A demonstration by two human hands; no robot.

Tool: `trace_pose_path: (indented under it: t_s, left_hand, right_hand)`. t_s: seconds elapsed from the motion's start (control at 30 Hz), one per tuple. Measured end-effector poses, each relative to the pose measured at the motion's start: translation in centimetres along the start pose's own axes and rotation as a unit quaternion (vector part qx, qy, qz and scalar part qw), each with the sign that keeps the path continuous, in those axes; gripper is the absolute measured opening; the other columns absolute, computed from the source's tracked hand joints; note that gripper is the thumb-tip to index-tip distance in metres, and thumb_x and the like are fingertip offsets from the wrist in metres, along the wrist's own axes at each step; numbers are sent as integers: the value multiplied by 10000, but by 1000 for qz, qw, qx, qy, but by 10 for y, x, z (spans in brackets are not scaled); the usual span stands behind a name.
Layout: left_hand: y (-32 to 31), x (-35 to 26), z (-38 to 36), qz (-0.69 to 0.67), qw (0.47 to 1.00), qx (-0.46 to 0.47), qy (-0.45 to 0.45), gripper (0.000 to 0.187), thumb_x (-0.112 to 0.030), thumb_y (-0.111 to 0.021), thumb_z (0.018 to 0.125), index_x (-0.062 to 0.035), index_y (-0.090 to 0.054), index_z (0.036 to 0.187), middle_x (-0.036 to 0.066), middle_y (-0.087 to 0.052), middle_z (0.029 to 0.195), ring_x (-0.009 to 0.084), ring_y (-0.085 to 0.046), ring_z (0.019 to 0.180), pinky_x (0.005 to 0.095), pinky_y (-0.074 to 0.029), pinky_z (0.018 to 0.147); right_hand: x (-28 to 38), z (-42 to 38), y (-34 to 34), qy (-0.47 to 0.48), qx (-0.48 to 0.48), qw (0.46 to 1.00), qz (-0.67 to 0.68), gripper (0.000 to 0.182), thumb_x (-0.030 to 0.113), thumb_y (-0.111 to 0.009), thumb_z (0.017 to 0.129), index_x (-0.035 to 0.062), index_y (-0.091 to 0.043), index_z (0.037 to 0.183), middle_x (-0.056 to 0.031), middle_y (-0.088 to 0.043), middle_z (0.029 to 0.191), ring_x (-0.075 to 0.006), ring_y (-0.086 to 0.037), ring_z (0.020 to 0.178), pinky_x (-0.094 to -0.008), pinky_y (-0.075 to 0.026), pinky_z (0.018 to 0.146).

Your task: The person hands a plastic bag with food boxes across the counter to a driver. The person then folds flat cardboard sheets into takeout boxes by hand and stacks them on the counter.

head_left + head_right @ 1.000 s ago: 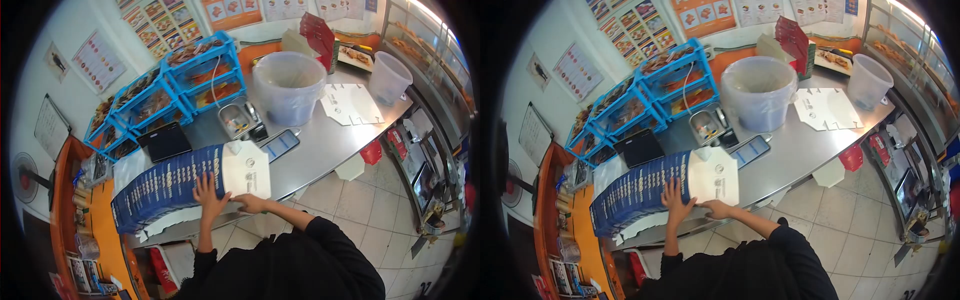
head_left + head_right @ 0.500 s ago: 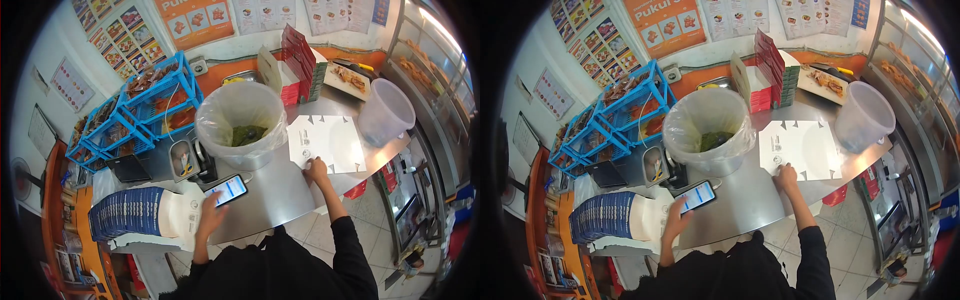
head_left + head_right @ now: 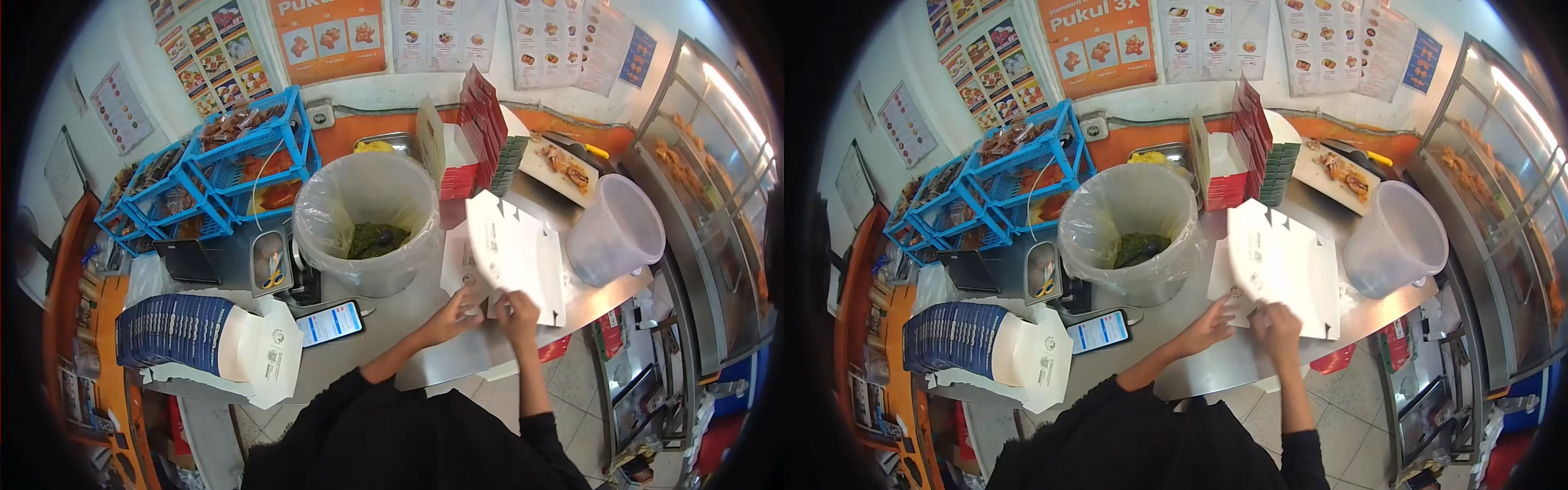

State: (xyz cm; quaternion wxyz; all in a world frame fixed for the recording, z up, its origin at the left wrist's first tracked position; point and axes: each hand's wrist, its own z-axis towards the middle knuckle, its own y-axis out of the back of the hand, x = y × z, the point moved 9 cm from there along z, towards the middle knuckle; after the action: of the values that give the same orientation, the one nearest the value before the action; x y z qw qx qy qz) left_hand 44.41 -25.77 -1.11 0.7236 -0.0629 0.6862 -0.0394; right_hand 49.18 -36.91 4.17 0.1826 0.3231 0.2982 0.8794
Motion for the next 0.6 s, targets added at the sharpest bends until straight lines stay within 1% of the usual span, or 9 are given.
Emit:
trace_pose_path:
  t_s: [0.03, 0.1, 0.13, 0.17, 0.23, 0.3, 0.37, 0.4, 0.6]
  left_hand:
    - [-1, -18, 9, -131, 989, -64, -40, 326, -215, -528, 846, 29, -514, 1062, 192, -569, 998, 135, -554, 904, 285, -441, 771]
    - [18, 1, 21, 69, 985, -153, 47, 226, -147, -555, 826, 44, -569, 946, 122, -618, 829, 112, -555, 731, 289, -452, 657]
    - [22, -8, 18, 89, 980, -166, 62, 161, -95, -571, 806, 50, -593, 872, 60, -619, 717, 103, -522, 629, 291, -439, 574]
    - [23, -12, 13, 88, 981, -161, 57, 161, -95, -571, 806, 50, -593, 872, 60, -619, 717, 103, -522, 629, 291, -439, 574]
    - [31, -43, -8, 14, 978, -168, -125, 167, -100, -573, 802, 47, -592, 879, 42, -614, 735, 94, -510, 639, 272, -438, 604]
    - [50, -56, -31, 24, 984, -126, -120, 177, -98, -580, 798, 41, -585, 907, 48, -612, 796, 98, -525, 703, 258, -433, 661]
    - [68, -97, -60, 45, 983, -130, -120, 229, -100, -602, 788, 28, -563, 974, 52, -601, 877, 107, -533, 794, 247, -422, 723]
    - [88, -93, -70, 26, 984, -152, -94, 278, -111, -618, 779, 21, -546, 1013, 53, -595, 906, 111, -533, 826, 247, -419, 738]
    - [212, -106, -154, 77, 958, -270, -49, 420, -172, -661, 750, 9, -503, 1094, 67, -585, 984, 123, -537, 878, 252, -419, 780]
  right_hand:
    - [30, -10, 5, 77, -15, 997, 0, 210, 88, -662, 628, 49, -625, 831, -75, -583, 705, -229, -586, 639, -314, -476, 563]
    - [63, -27, 3, 142, 16, 989, 23, 263, 108, -680, 612, 55, -619, 863, -85, -592, 814, -220, -589, 747, -316, -476, 629]
    - [69, -28, 8, 154, 47, 985, 54, 281, 129, -681, 641, 50, -614, 902, -105, -583, 931, -254, -556, 900, -341, -439, 787]
    - [58, -32, 13, 155, 43, 986, 48, 281, 129, -681, 641, 50, -614, 902, -105, -583, 931, -254, -556, 900, -341, -439, 787]
    - [-18, -47, 59, -29, -190, 981, -21, 427, 176, -685, 677, 61, -543, 1062, -113, -570, 1013, -264, -491, 1032, -362, -357, 899]
    - [-90, -61, 89, -256, -320, 912, 23, 512, 205, -624, 764, 33, -403, 1192, -130, -494, 1142, -285, -430, 1096, -370, -301, 948]
    - [-136, -64, 62, -438, -238, 771, 395, 658, 219, -651, 744, 28, -286, 1257, -127, -514, 1108, -245, -453, 1076, -380, -309, 956]
    - [-141, -54, 39, -363, -89, 750, 546, 577, 205, -622, 764, 8, -335, 1223, -116, -500, 1131, -233, -476, 1048, -378, -339, 934]
    - [-2, -29, 56, -277, 24, 769, 575, 474, 105, -568, 778, 12, -395, 1210, -76, -511, 1087, -154, -497, 956, -286, -392, 839]
